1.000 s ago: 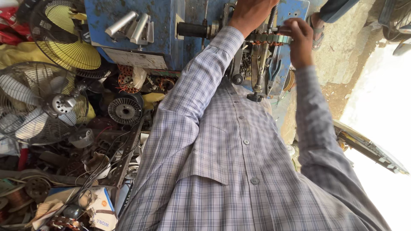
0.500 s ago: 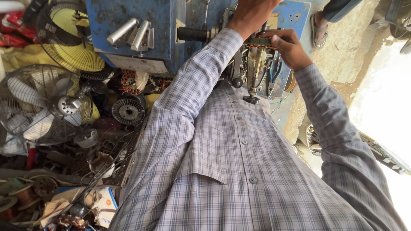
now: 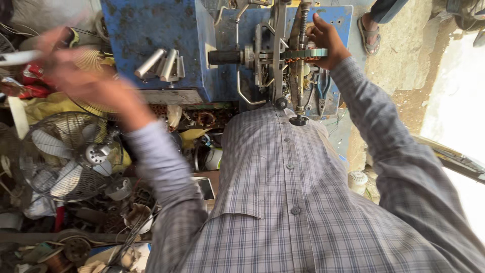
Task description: The person uses a screwdriver to adjust components on a motor armature mounted in a blue machine. They then operate a lever on the machine to press down on the armature while holding it in place with their other hand.
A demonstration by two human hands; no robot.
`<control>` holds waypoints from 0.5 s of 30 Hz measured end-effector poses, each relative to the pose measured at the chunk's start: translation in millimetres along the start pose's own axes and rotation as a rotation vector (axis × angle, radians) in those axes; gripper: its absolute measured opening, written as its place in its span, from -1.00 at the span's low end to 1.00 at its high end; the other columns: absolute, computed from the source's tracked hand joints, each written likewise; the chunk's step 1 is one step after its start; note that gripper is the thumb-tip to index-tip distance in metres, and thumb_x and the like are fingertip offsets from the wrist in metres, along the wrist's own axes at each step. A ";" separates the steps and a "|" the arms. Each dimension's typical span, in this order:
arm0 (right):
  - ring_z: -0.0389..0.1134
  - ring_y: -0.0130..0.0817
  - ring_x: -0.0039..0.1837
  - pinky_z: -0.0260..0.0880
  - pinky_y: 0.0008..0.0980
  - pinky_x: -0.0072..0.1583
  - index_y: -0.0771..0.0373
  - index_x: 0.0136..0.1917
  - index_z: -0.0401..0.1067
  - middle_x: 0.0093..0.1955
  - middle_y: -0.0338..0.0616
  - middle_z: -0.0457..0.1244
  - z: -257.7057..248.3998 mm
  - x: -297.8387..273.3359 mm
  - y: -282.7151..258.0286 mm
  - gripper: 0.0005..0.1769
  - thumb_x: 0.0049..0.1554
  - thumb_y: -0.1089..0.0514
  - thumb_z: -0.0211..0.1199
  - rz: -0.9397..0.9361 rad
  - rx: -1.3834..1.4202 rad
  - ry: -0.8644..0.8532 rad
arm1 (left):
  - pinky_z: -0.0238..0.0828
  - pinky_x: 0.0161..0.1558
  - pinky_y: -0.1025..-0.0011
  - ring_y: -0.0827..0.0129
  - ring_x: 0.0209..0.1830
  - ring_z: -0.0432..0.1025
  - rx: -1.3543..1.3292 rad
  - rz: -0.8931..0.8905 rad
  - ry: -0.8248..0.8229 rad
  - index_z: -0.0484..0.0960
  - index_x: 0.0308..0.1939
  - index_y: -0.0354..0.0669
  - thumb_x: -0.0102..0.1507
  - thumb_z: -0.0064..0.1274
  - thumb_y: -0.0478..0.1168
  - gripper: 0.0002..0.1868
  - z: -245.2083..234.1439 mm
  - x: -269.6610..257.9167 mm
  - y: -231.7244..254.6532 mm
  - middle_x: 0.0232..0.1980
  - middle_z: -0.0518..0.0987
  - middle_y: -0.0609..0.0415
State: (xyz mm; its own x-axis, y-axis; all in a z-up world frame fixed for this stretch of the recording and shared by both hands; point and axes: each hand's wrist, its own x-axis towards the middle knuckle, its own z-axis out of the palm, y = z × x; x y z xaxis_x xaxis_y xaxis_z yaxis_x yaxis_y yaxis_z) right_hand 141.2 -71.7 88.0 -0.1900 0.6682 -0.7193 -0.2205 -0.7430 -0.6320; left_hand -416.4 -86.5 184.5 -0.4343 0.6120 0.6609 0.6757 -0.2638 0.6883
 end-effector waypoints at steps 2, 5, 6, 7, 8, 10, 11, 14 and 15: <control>0.15 -0.36 0.00 0.27 -0.05 0.18 0.03 -0.08 0.26 -0.06 -0.34 0.14 -0.4 3.6 3.9 -0.40 0.23 -0.52 0.14 0.005 -0.005 -0.016 | -0.09 0.43 0.08 0.20 0.43 0.15 -0.093 -0.279 -0.096 0.26 0.42 -0.06 0.39 -0.02 0.27 -0.31 -54.7 7.2 -91.3 0.43 0.24 0.05; 0.20 -0.35 0.02 0.25 -0.08 0.15 0.02 -0.05 0.23 0.03 -0.38 0.25 -3.5 11.7 2.9 -0.45 0.18 -0.48 0.11 0.079 -0.080 0.053 | -0.29 0.71 0.00 0.19 0.72 0.00 -0.562 -0.735 -0.300 0.09 0.65 -0.03 0.44 -0.19 0.40 -0.13 -53.7 -38.7 -170.1 0.71 0.09 0.02; 0.21 -0.31 0.02 0.24 -0.08 0.10 0.03 0.01 0.28 0.03 -0.30 0.24 -4.4 16.5 1.9 -0.44 0.18 -0.47 0.11 0.041 -0.113 0.064 | -0.16 0.58 0.04 0.18 0.63 0.08 -0.696 -0.924 -0.286 0.09 0.61 0.02 0.41 -0.33 0.33 -0.21 -43.1 -57.4 -178.4 0.66 0.15 0.13; 0.23 -0.27 0.01 0.23 -0.09 0.05 0.04 0.08 0.32 0.02 -0.21 0.24 -7.3 16.7 6.9 -0.43 0.19 -0.46 0.11 0.018 -0.143 0.084 | -0.03 0.59 0.05 0.13 0.59 0.18 -0.704 -0.915 -0.294 0.19 0.57 -0.06 0.45 -0.35 0.25 -0.28 -34.6 -78.3 -177.9 0.58 0.29 0.01; 0.24 -0.23 0.00 0.21 -0.09 0.00 0.06 0.14 0.36 0.02 -0.12 0.24 -10.2 17.3 11.8 -0.41 0.20 -0.45 0.12 -0.005 -0.173 0.103 | 0.11 0.59 0.07 0.09 0.55 0.29 -0.713 -0.906 -0.302 0.30 0.52 -0.15 0.48 -0.37 0.18 -0.34 -27.6 -94.8 -170.5 0.50 0.44 -0.11; 0.28 -0.19 0.08 0.32 -0.19 0.10 0.09 0.24 0.35 0.13 -0.07 0.23 -14.8 23.5 10.6 -0.35 0.22 -0.46 0.11 -0.112 -0.316 0.164 | 0.32 0.48 0.08 0.11 0.42 0.41 -0.882 -0.996 -0.263 0.38 0.42 -0.23 0.49 -0.41 0.12 -0.38 -13.5 -109.5 -159.7 0.39 0.50 -0.12; 0.31 -0.17 0.12 0.37 -0.24 0.15 0.11 0.28 0.34 0.18 -0.05 0.23 -15.0 25.9 11.2 -0.32 0.23 -0.46 0.10 -0.164 -0.387 0.191 | 0.43 0.42 0.08 0.12 0.35 0.47 -0.962 -1.040 -0.241 0.42 0.37 -0.28 0.49 -0.44 0.09 -0.39 -12.0 -107.8 -155.8 0.34 0.53 -0.13; 0.32 -0.08 0.11 0.39 -0.15 0.08 0.17 0.26 0.33 0.18 0.14 0.28 -16.5 29.7 9.1 -0.30 0.22 -0.46 0.11 -0.124 -0.297 0.099 | 0.65 0.14 0.16 0.16 0.09 0.60 -0.724 -1.076 -0.109 0.55 0.18 -0.33 0.44 -0.22 -0.11 -0.59 -8.5 -89.5 -153.3 0.14 0.64 -0.14; 0.31 -0.08 0.14 0.40 -0.14 0.10 0.17 0.27 0.31 0.20 0.15 0.26 -17.0 28.0 11.9 -0.29 0.23 -0.47 0.09 -0.131 -0.309 0.093 | 0.62 0.04 0.17 0.18 -0.03 0.53 -0.664 -1.079 -0.070 0.58 0.14 -0.36 0.45 -0.13 -0.15 -0.65 -14.6 -88.7 -155.8 0.02 0.61 -0.13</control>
State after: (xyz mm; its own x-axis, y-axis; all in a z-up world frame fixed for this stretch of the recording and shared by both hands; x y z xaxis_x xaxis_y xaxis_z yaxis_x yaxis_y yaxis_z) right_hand 149.5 -62.4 55.5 -0.0884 0.7628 -0.6405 0.0660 -0.6371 -0.7679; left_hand -491.8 -110.5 23.0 -0.5300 0.7812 -0.3300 -0.4366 0.0823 0.8959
